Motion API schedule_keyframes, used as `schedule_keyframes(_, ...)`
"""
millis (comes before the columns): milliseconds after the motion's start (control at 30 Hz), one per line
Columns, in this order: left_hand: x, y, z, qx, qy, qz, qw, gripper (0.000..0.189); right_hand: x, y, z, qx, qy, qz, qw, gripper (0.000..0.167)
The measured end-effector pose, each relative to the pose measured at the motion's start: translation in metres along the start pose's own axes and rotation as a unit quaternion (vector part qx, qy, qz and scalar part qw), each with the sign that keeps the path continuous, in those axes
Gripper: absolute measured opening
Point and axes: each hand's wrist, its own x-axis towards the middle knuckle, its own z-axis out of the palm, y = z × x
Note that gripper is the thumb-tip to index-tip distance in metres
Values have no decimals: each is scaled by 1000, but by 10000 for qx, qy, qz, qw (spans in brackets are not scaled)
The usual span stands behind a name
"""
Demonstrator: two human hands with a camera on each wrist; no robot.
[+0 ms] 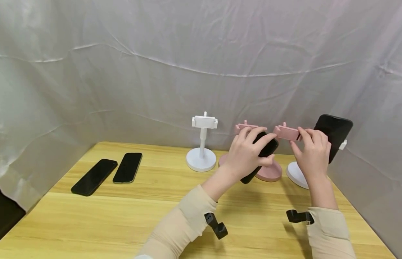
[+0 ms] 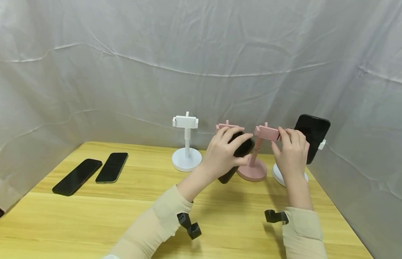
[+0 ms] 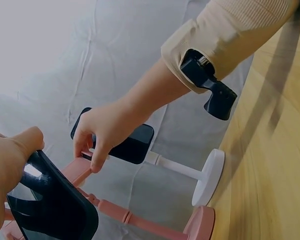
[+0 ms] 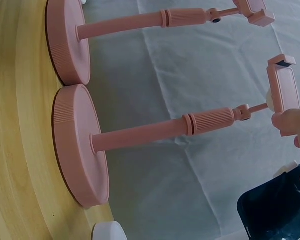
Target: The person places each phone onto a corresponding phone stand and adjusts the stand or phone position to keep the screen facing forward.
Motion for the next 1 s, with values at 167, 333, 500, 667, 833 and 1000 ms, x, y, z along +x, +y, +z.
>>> schedule_keyframes(167, 3, 1, 3, 29, 15, 34, 10000, 50, 1, -1, -1, 27, -50, 34, 10000, 45)
schedule_keyframes(333, 8, 2, 7, 85, 23, 166, 9998, 48, 1, -1, -3, 58, -122, 88, 9999, 45)
schedule_keyframes(500, 14, 6, 11, 49, 105, 243, 9996, 47, 1, 1, -8, 54, -203, 158, 9997, 42)
schedule_keyframes(667, 18, 9, 13, -46, 21, 178, 9998, 48, 2, 3, -11, 110, -151, 202, 9996, 37)
schedule_keyframes(833, 21, 9, 15, -9, -73, 134, 9999, 49, 3, 4, -10, 178, -55, 136, 9997, 35)
schedule_keyframes(1000, 23, 11, 18, 32, 54, 145, 9999, 48, 3, 3, -8, 212, -9, 81, 9997, 34)
